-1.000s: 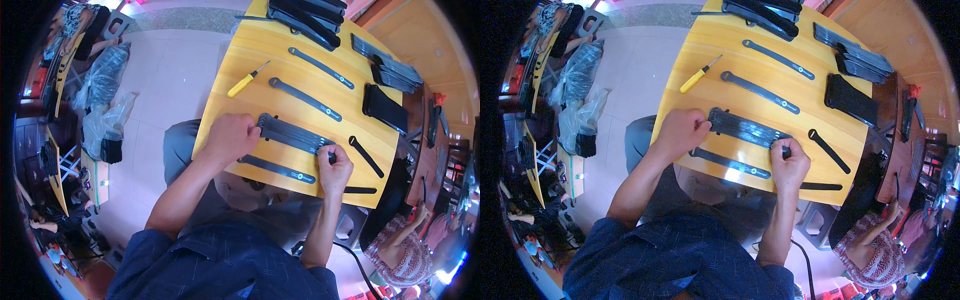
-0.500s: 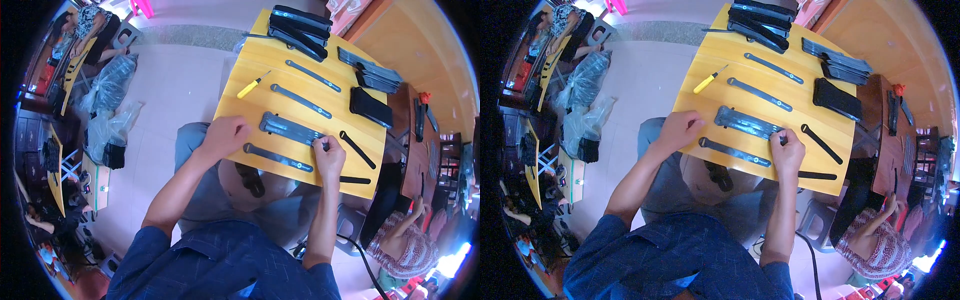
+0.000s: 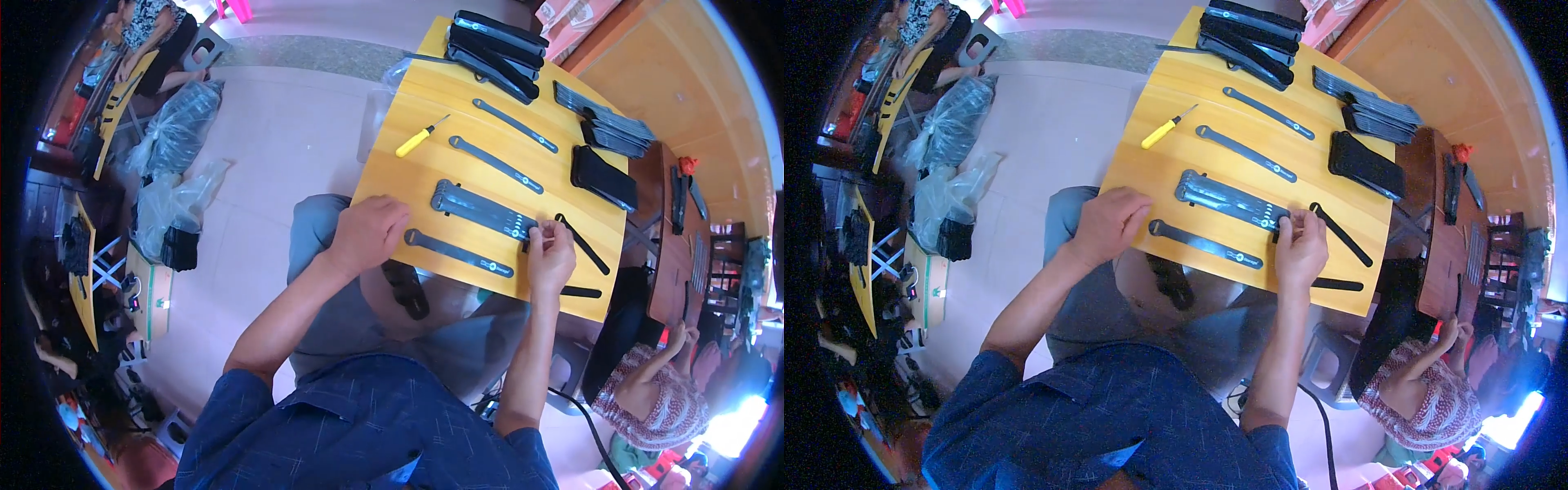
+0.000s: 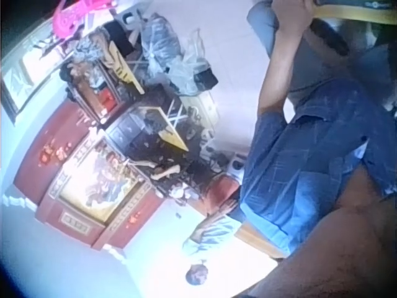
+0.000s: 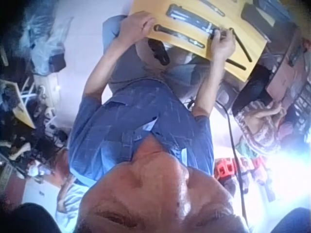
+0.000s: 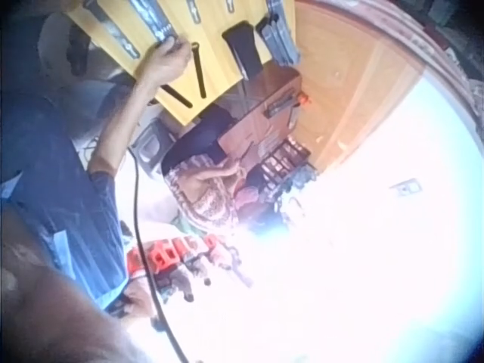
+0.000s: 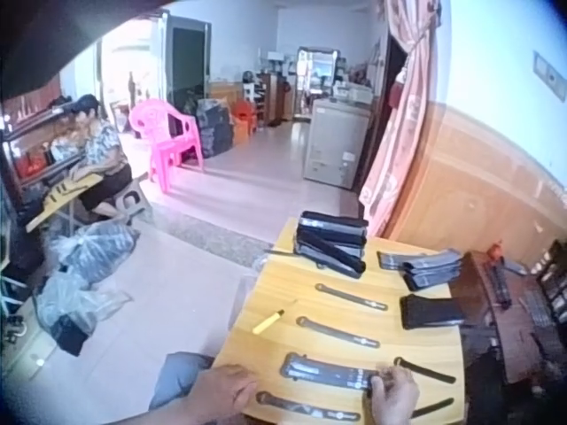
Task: Assembling textile straps with metal plates and screws.
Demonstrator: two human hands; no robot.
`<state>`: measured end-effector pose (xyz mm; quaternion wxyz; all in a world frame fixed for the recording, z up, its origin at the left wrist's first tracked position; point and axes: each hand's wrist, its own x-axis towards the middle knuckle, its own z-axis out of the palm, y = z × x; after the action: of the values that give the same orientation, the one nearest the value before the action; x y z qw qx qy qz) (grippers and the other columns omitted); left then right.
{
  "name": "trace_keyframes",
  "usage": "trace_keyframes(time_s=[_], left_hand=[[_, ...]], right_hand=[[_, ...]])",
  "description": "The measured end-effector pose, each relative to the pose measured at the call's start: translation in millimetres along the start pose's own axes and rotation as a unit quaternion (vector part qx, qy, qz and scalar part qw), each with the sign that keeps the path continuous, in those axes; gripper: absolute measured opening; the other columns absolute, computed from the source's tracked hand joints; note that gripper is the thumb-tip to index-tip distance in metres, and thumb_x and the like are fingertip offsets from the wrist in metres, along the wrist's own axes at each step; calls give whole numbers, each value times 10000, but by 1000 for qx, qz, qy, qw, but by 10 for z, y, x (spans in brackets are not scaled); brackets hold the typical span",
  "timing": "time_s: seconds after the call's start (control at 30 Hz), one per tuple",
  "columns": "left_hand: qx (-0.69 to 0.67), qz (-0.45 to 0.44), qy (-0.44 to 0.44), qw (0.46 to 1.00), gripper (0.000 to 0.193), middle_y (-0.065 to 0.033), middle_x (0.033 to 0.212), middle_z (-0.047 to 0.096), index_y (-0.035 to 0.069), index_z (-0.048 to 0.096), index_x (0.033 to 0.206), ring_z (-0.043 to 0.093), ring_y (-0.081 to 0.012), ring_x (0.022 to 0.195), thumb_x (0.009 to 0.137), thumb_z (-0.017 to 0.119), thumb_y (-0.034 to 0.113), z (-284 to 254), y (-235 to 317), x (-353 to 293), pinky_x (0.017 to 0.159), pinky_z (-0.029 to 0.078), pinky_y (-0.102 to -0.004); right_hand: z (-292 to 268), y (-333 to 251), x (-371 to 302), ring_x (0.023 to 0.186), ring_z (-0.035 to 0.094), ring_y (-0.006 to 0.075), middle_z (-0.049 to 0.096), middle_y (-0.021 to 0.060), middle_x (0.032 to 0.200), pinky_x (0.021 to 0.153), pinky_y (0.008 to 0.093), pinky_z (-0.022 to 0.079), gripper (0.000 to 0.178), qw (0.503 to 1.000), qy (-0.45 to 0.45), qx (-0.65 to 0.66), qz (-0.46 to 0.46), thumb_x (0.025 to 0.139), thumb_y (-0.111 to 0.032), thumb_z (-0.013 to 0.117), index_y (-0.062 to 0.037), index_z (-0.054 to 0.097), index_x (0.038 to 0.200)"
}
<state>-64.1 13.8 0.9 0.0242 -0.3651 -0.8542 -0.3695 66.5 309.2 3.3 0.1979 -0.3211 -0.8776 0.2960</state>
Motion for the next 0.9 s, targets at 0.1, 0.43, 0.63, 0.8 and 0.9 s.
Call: trace_keyframes(time_s=[0.1,0.43,0.63,0.8,0.9], left_hand=[[27,68,-11,997,199,-99,1068,713,89,705,1081,684,-329,1010,886,685,124,69,-20,9,851,569,-428],[120,103,-172,972,638,-69,1655,325,171,496,1505,228,-359,1550,927,682,364,181,71,8,1238,241,-564],[112,105,-190,970,636,-96,1636,352,142,497,1505,223,-380,1544,968,620,460,215,-27,-7,1236,219,-576],[114,83,-224,964,700,-68,1684,278,184,441,1556,170,-364,1572,950,631,478,219,-46,-10,1265,166,-544],[111,84,-221,965,708,-69,1685,277,175,442,1552,179,-371,1568,944,639,481,208,-27,21,1259,180,-553]], right_hand=[[3,-164,-131,783,659,237,682,128,935,742,331,537,144,994,57,-69,-63,896,-83,736,-6,682,1005],[37,12,-277,1195,609,374,660,184,1263,1036,464,474,332,966,-51,-89,-237,894,-179,741,-43,716,1195],[56,91,-294,1271,577,369,634,181,1334,1078,466,448,364,966,-61,-103,-231,909,-176,729,-65,709,1255],[68,116,-306,1289,569,365,629,171,1351,1090,464,443,382,966,-64,-97,-229,900,-162,737,-75,709,1271],[74,137,-310,1300,564,363,627,168,1359,1097,462,439,389,967,-66,-96,-226,891,-148,742,-79,712,1273]])
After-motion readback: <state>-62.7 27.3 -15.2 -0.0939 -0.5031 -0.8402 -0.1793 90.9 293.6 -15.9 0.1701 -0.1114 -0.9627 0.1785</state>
